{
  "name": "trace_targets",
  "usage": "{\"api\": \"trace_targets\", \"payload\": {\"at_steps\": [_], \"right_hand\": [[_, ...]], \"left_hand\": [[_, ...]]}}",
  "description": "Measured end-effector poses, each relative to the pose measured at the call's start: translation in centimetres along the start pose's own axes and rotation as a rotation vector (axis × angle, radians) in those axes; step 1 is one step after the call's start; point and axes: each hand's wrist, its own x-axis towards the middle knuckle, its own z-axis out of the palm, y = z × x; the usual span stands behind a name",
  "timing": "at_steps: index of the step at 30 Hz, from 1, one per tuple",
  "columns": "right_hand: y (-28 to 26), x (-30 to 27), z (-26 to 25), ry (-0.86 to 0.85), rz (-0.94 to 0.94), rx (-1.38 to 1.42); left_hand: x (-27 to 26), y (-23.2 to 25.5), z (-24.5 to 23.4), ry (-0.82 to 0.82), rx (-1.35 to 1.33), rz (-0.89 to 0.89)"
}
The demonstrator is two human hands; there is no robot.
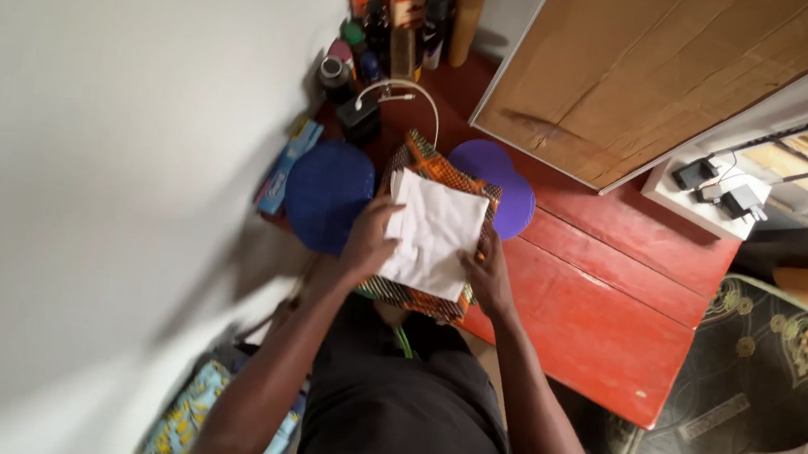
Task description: A person is shown folding various pieces of colorful clothing and stacking them on a table in a bedroom.
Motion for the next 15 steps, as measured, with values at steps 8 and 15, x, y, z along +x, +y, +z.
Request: {"api": "trace_targets", "payload": {"at_steps": [8,15], "right_hand": [[-2.7,-2.8,3.8,0.311,-0.21,-0.732],[-1.6,-1.6,7.4,0.33,-0.304,-1.343]], "left_hand": [[-1.3,3.9,0.2,0.01,0.541,0.322],[0.2,0.5,1.3,-0.078,0.653,0.554]]}}
